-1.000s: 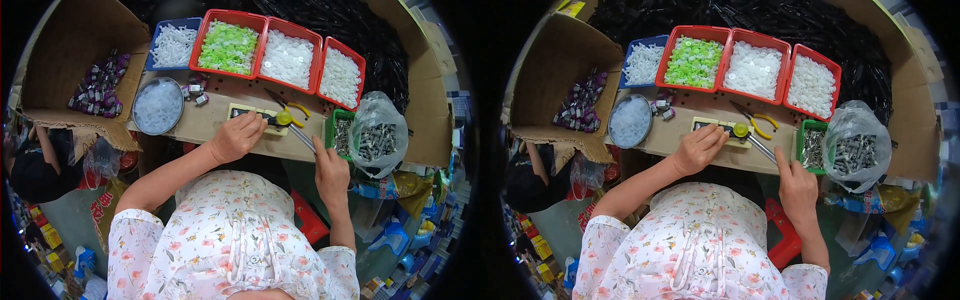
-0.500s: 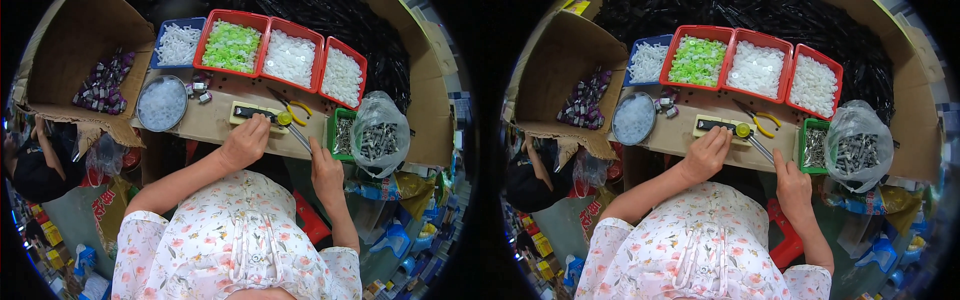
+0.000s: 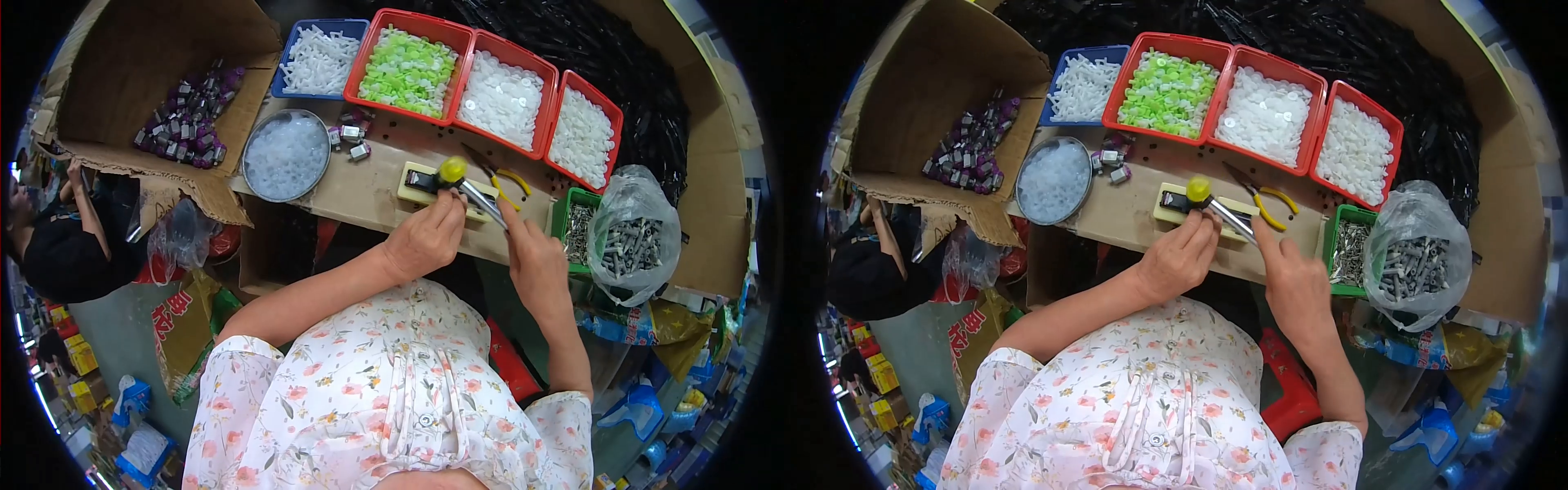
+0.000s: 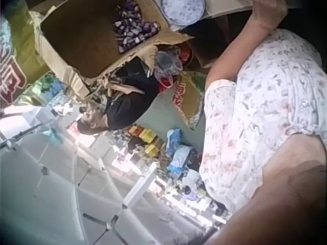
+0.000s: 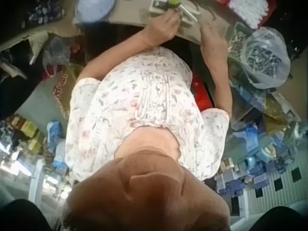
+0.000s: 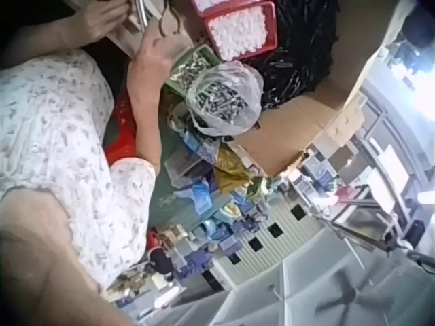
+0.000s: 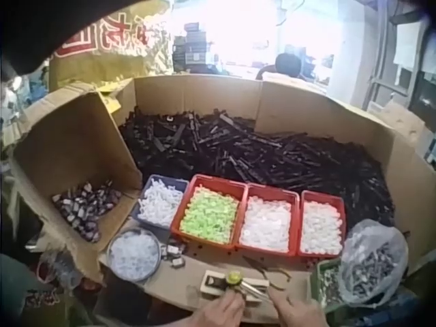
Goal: Assembling small components using a mold, a rubber mallet, and pliers at a factory workbench.
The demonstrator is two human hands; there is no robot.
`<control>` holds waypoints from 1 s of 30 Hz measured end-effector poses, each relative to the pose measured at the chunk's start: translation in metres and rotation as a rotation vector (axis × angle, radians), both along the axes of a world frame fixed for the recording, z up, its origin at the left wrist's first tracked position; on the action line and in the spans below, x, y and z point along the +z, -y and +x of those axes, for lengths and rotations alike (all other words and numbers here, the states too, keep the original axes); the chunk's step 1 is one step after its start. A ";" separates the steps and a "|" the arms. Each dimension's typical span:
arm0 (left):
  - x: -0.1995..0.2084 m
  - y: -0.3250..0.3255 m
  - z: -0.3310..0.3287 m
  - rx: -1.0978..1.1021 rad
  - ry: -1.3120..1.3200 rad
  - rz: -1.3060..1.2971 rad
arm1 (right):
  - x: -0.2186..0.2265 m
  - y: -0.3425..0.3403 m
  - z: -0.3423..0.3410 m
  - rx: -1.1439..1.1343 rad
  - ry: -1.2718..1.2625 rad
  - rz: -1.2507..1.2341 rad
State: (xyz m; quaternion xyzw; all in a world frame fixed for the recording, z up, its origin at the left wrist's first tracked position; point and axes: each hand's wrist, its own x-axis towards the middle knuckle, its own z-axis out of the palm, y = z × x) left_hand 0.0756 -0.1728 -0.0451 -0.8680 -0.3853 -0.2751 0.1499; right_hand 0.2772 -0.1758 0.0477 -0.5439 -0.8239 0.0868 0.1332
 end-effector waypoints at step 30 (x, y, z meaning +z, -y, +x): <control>-0.001 -0.006 -0.025 -0.047 0.270 -0.115 | -0.004 0.015 0.019 0.001 0.013 0.032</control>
